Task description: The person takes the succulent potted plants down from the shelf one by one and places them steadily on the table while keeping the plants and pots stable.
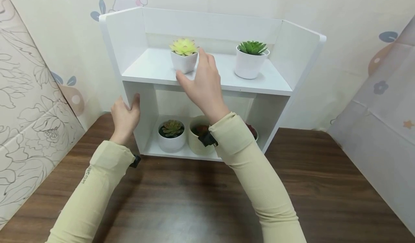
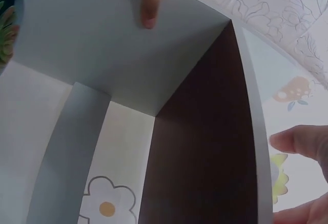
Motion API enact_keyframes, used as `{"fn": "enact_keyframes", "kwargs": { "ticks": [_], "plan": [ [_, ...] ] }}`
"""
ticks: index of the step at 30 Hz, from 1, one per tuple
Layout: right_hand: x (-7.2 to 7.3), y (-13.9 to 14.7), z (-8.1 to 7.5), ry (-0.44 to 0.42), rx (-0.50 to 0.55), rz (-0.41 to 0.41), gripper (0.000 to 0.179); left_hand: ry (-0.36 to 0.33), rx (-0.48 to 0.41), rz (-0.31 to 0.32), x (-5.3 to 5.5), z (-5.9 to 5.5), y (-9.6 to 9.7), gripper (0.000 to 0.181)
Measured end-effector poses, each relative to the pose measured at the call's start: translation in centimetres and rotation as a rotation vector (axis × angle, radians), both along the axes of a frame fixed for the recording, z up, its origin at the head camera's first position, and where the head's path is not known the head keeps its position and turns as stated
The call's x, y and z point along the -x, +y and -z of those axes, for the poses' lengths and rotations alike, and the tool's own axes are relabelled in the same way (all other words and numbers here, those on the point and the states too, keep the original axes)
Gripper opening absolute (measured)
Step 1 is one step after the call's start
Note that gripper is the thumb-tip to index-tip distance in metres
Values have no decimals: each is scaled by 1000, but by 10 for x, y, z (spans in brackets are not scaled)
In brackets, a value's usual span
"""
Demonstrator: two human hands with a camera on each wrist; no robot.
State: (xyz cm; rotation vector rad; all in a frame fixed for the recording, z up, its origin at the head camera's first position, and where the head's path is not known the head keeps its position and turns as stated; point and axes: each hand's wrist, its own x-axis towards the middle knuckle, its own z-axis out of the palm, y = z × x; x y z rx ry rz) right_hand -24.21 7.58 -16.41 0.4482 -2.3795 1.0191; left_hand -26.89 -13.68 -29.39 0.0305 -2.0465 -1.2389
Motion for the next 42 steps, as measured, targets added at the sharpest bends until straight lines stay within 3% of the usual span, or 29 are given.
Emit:
{"fn": "enact_keyframes", "kwargs": {
  "ticks": [6,20,42],
  "plan": [
    [3,-4,-9,-107,4,35,76,-1,4,16,0,1,0,32],
    [15,-8,-19,-219,4,97,64,7,14,2,-1,1,-1,32],
    [15,-10,-14,-157,69,92,56,-5,3,11,-1,-1,-1,33]
  ]
}}
